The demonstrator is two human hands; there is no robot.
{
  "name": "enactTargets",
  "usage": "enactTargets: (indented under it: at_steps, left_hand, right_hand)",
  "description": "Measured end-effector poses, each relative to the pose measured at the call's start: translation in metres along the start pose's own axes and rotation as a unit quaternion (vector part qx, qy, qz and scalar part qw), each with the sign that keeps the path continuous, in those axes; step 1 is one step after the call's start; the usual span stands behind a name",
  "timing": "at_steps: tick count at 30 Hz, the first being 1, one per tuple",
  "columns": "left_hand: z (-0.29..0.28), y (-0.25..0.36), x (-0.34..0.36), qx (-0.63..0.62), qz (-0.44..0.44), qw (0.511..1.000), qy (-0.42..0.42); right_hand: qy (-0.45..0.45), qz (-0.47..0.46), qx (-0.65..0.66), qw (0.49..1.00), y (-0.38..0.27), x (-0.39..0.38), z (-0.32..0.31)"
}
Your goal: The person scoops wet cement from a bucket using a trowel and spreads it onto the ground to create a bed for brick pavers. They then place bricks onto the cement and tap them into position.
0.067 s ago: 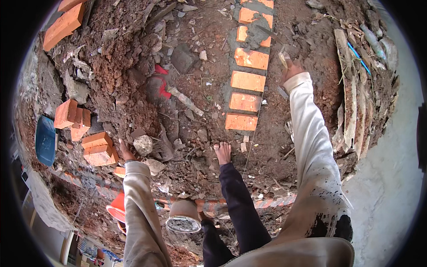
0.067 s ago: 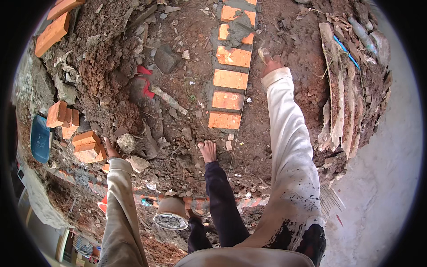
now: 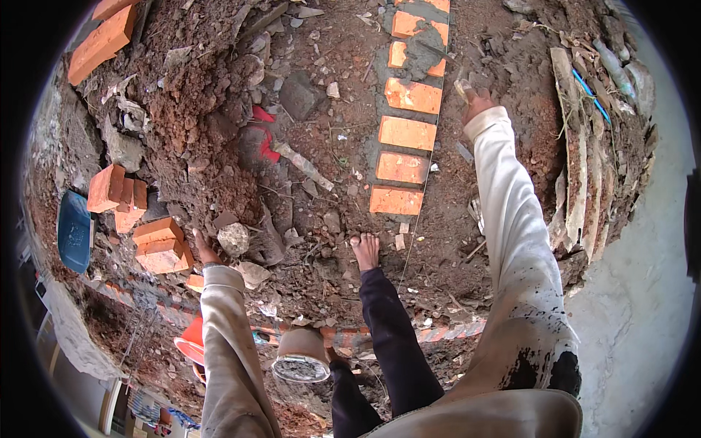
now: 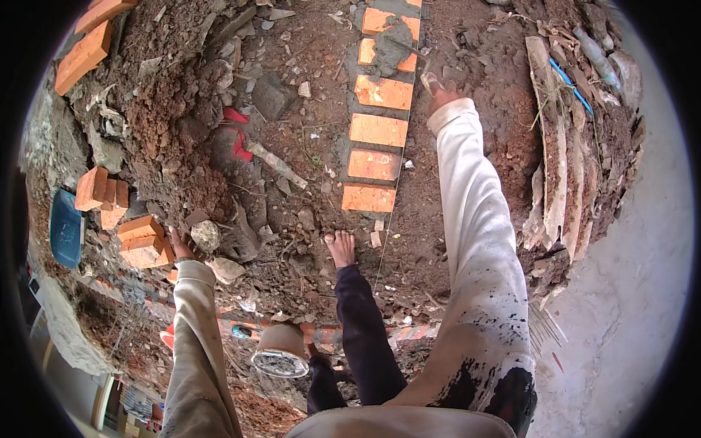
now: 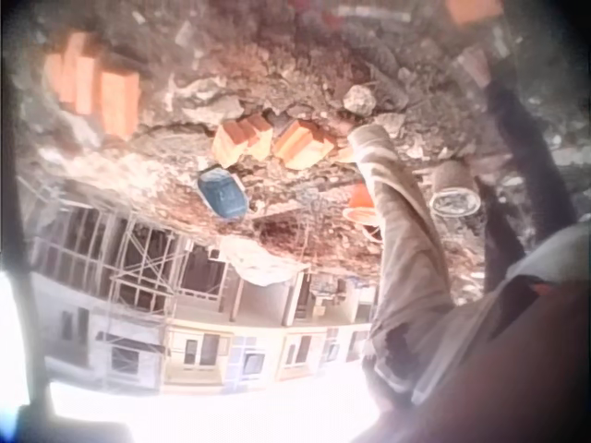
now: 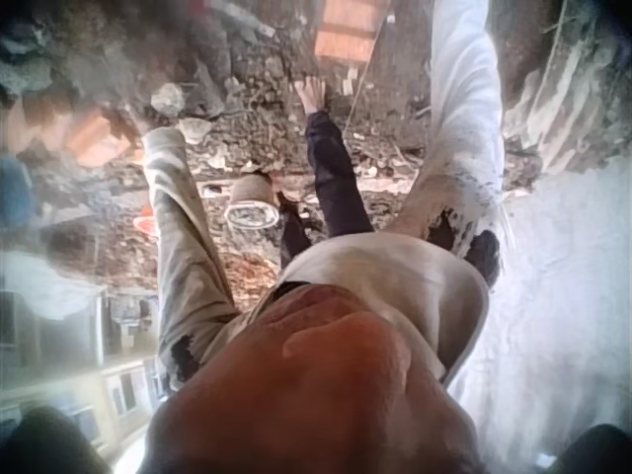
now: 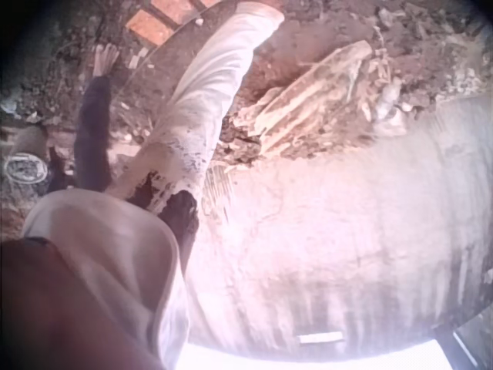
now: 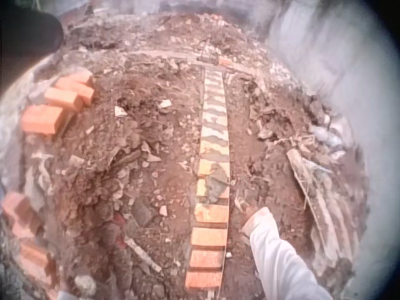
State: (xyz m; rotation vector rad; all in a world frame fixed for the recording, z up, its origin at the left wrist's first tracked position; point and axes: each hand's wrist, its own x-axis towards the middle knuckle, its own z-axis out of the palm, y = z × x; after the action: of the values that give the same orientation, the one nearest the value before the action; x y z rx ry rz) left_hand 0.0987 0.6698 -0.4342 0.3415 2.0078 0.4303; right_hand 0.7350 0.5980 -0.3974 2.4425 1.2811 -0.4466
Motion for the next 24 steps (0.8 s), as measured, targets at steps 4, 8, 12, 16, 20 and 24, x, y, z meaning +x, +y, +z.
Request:
enactTargets:
  at_steps: [4,8,12,16,20,24]
  left_hand:
    - [-0.004,0.000,0.012,-0.008,-0.017,1.000,0.022]
    - [-0.036,-0.024,0.059,-0.039,0.015,0.997,0.062]
    - [-0.033,-0.037,0.081,-0.084,0.053,0.995,0.011]
    - [-0.030,-0.028,0.066,-0.065,0.045,0.997,0.022]
    - [-0.028,-0.019,0.052,-0.058,0.035,0.996,0.055]
    - [0.029,0.006,0.005,-0.064,-0.037,0.997,0.024]
  right_hand:
    - [-0.046,-0.053,-0.123,0.990,-0.013,0.067,-0.008]
    - [0.014,-0.033,0.020,0.999,0.004,0.024,-0.010]
    - [0.027,0.051,0.041,0.998,0.023,0.029,0.011]
    - [-0.046,0.037,-0.014,0.998,-0.001,0.047,0.010]
    - [-0.029,-0.044,-0.076,0.996,0.005,0.048,-0.003]
    - [-0.052,-0.112,-0.176,0.977,0.015,0.080,-0.039]
